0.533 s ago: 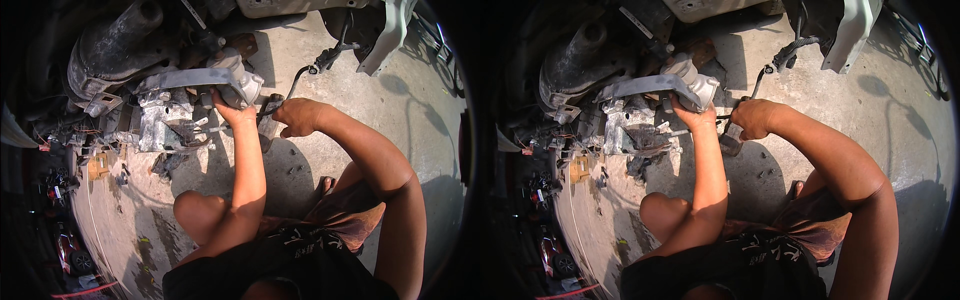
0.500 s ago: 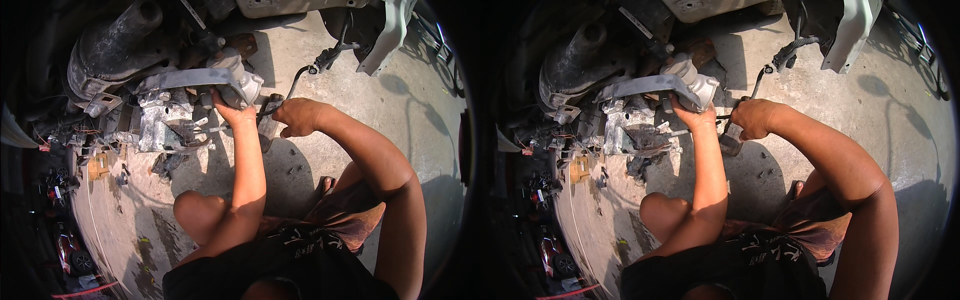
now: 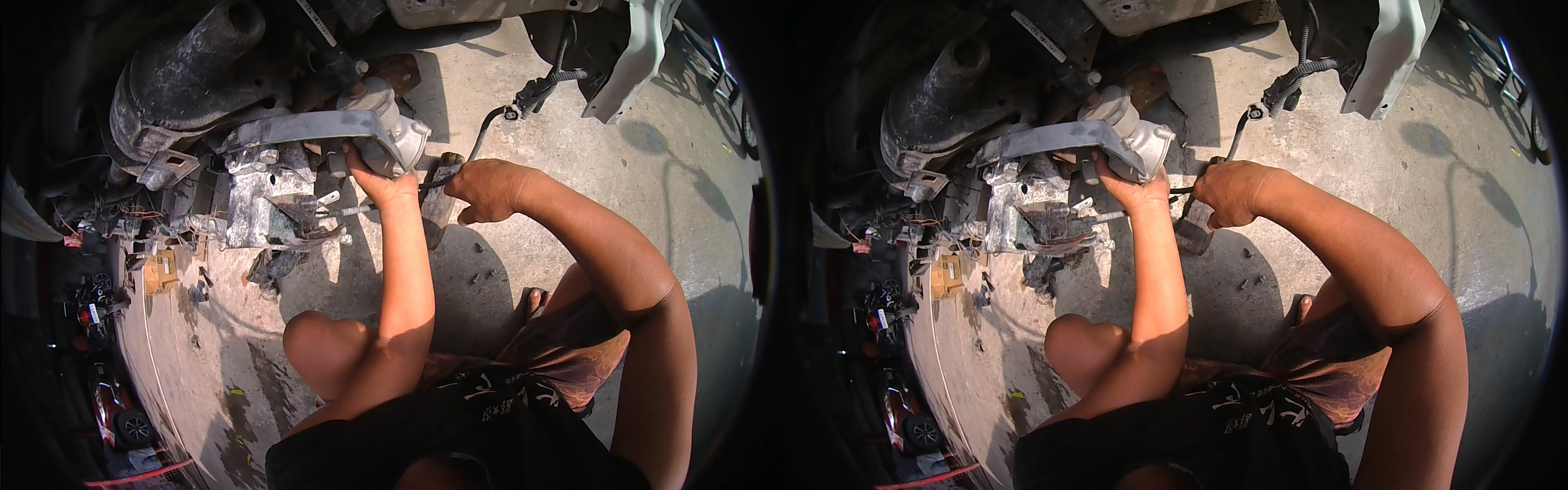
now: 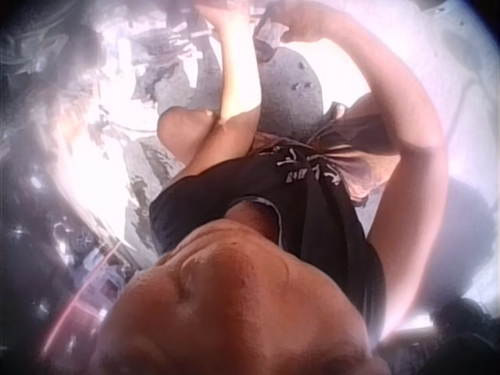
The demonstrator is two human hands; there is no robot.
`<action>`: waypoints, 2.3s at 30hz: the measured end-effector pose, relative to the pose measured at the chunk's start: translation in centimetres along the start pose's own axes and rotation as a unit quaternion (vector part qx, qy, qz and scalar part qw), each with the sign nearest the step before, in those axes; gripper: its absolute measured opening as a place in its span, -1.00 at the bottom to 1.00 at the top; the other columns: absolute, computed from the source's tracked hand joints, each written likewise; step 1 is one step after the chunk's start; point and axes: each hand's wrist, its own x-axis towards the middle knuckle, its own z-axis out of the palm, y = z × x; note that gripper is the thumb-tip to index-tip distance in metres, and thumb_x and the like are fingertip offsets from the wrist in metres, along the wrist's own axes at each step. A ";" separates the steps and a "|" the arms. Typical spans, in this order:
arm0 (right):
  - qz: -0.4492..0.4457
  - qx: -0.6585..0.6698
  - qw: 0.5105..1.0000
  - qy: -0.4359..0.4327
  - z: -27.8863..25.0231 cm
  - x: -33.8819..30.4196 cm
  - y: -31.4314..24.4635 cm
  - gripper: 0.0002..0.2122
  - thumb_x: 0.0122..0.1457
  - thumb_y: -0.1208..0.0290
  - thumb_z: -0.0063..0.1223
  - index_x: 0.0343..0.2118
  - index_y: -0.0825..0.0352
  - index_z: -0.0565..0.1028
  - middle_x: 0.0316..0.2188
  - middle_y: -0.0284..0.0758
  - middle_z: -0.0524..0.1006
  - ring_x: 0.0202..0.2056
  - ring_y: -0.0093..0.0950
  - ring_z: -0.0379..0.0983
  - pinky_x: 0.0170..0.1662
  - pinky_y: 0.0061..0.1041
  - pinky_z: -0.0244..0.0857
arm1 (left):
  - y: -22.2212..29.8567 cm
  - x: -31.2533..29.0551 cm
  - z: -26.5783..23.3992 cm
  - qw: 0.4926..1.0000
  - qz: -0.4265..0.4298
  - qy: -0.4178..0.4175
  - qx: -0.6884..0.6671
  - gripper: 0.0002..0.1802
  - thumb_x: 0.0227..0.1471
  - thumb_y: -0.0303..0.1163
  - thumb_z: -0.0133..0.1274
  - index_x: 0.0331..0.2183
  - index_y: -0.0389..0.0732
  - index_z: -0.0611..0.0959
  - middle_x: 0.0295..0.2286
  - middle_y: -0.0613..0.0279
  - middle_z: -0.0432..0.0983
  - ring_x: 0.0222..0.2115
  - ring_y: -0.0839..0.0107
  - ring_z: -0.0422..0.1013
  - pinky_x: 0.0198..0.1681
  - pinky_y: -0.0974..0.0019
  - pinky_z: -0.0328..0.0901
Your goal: The person removes and installs a brake caliper and related suspension components on a vehicle using a wrench. They repeatedly detach and reattach the caliper, adjust bolts, and handle various metal parts on the floor before placing tools in a toolbox.
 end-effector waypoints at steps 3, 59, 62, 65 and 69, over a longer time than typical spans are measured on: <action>0.003 0.002 1.000 0.000 0.0 0.0 0.0 -0.60 0.08 0.16 0.25 -0.13 0.38 0.56 -0.21 -0.05 0.61 -0.06 -0.09 0.53 0.05 -0.22 0.39 | 0.0 0.1 -0.1 1.000 0.001 -0.004 0.001 -0.35 0.14 0.17 -0.03 0.10 -0.06 0.48 0.07 0.29 0.43 0.13 0.24 0.31 0.26 0.10 0.12; 0.060 0.831 0.482 0.272 3.4 12.2 -0.5 -0.29 0.28 -0.28 -0.26 0.16 0.34 0.40 0.12 -0.21 0.45 0.15 -0.31 0.33 0.23 -0.32 0.14 | 0.9 -1.0 2.0 0.997 0.048 0.023 0.062 -0.23 0.21 0.29 -0.26 0.22 -0.07 0.33 0.18 0.22 0.28 0.21 0.21 0.21 0.26 0.06 0.13; 0.027 0.883 0.359 0.300 3.6 12.4 -2.8 -0.29 0.30 -0.26 -0.27 0.15 0.37 0.41 0.11 -0.22 0.46 0.15 -0.36 0.33 0.22 -0.37 0.13 | 0.6 -1.2 1.8 0.984 0.107 0.015 0.143 -0.20 0.22 0.29 -0.27 0.23 -0.11 0.30 0.21 0.21 0.23 0.23 0.20 0.18 0.27 0.07 0.10; -0.012 0.911 0.286 0.297 3.2 13.6 -3.4 -0.35 0.34 -0.20 -0.28 0.08 0.40 0.43 0.05 -0.21 0.49 0.07 -0.31 0.41 0.18 -0.31 0.22 | 1.1 0.2 0.1 0.971 0.129 0.007 0.203 -0.21 0.22 0.29 -0.25 0.22 -0.12 0.32 0.19 0.20 0.26 0.21 0.20 0.20 0.27 0.10 0.12; -0.092 0.966 0.140 0.197 3.4 14.9 -3.4 -0.41 0.35 -0.15 -0.26 0.02 0.38 0.45 -0.01 -0.19 0.52 0.00 -0.28 0.46 0.13 -0.25 0.30 | 1.7 0.4 -1.7 0.960 0.088 0.013 0.266 -0.22 0.22 0.28 -0.24 0.21 -0.12 0.34 0.17 0.19 0.30 0.18 0.20 0.26 0.23 0.12 0.19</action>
